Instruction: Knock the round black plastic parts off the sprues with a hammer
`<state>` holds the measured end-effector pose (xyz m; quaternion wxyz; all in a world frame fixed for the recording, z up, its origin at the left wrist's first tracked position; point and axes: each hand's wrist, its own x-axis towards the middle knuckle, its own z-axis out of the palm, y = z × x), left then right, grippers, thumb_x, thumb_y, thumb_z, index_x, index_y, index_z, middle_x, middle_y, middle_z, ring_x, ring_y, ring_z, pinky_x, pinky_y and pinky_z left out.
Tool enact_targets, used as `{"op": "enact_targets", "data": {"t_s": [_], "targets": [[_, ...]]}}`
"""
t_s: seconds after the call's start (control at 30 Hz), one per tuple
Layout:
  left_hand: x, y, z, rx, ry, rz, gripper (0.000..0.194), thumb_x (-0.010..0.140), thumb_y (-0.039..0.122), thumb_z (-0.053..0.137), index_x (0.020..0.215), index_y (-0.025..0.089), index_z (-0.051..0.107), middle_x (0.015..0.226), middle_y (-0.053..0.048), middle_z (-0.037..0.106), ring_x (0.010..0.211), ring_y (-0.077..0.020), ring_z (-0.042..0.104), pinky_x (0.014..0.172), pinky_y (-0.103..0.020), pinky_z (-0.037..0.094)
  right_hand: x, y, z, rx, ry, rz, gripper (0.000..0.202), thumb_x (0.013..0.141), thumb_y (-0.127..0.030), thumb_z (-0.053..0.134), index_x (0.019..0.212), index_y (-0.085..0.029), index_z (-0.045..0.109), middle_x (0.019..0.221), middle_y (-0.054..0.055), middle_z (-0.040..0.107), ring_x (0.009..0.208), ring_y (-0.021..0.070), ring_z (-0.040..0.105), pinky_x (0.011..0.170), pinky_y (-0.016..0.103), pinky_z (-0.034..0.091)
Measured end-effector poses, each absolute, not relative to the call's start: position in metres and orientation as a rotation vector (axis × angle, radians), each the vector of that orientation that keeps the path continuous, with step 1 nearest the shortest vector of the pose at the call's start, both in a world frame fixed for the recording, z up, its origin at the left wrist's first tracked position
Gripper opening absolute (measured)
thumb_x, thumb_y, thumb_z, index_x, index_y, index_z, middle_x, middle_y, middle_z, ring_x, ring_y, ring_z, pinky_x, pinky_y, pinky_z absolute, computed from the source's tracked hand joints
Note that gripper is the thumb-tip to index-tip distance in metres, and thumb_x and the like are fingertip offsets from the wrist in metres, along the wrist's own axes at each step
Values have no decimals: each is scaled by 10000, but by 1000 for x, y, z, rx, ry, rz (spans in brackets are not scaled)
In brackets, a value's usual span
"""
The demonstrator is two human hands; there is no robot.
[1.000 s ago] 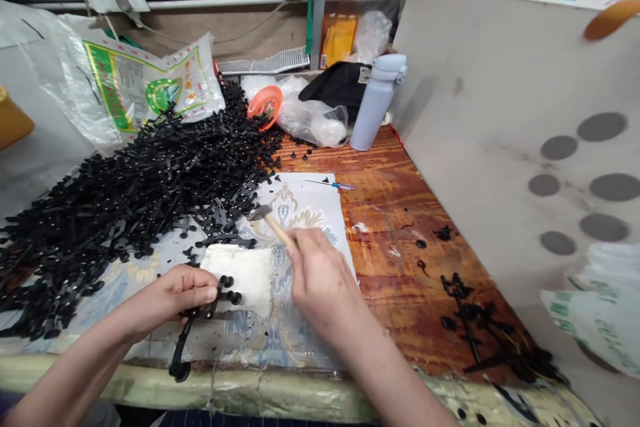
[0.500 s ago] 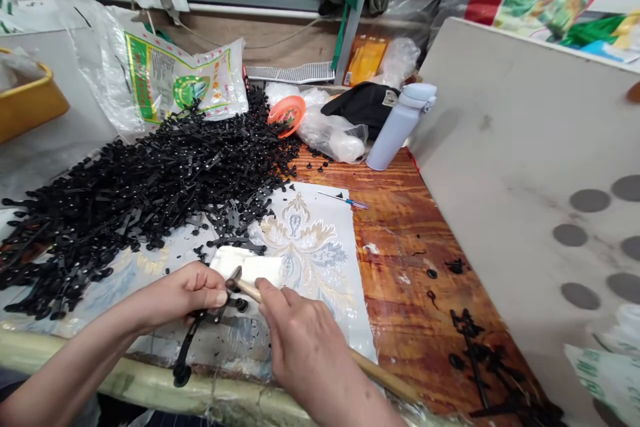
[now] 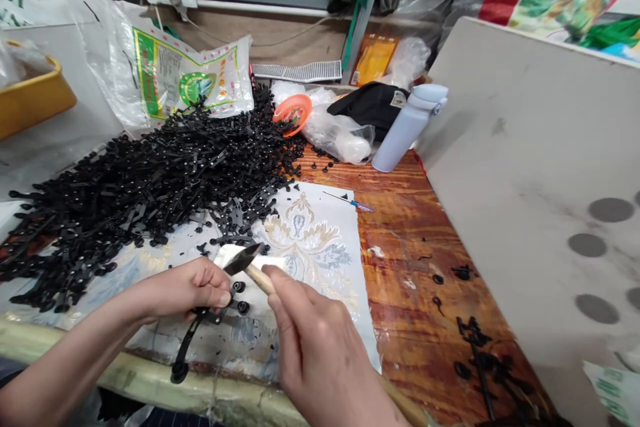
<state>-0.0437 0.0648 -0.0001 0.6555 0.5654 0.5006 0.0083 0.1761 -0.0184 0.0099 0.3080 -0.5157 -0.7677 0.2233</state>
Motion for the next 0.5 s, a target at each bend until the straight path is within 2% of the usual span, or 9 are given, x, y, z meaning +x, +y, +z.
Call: {"op": "enact_targets", "data": {"t_s": [0.1, 0.27, 0.37, 0.5], "targets": [[-43, 66, 1, 1263, 1124, 29, 285, 639, 428, 634, 564, 164, 558, 484, 57, 439, 421, -76, 298, 391, -216, 251, 175, -21, 8, -1270, -1980, 509, 398, 945, -166, 403, 1332, -219, 476, 1161, 81, 674, 969, 175, 670, 804, 283, 546], [-47, 66, 0, 1250, 1083, 40, 353, 657, 490, 646, 565, 169, 530, 505, 62, 421, 442, -75, 307, 403, -208, 268, 177, -5, -8, -1517, -1971, 521, 387, 960, -235, 345, 1297, -194, 530, 1039, 104, 704, 799, 209, 687, 717, 348, 544], [-50, 66, -3, 1239, 1065, 45, 397, 672, 531, 650, 572, 172, 510, 503, 73, 390, 441, -70, 308, 411, -202, 271, 183, 8, -6, -1712, -1789, 456, 388, 954, -281, 341, 1257, -182, 562, 972, 105, 708, 745, 217, 667, 668, 342, 507], [-55, 65, -8, 1205, 1016, 85, 424, 708, 552, 649, 589, 173, 500, 497, 84, 358, 438, -64, 281, 405, -196, 246, 174, 13, 1, -1682, -1785, 782, 300, 874, -284, 477, 1139, -231, 606, 733, 9, 660, 591, 155, 575, 566, 262, 430]]}}
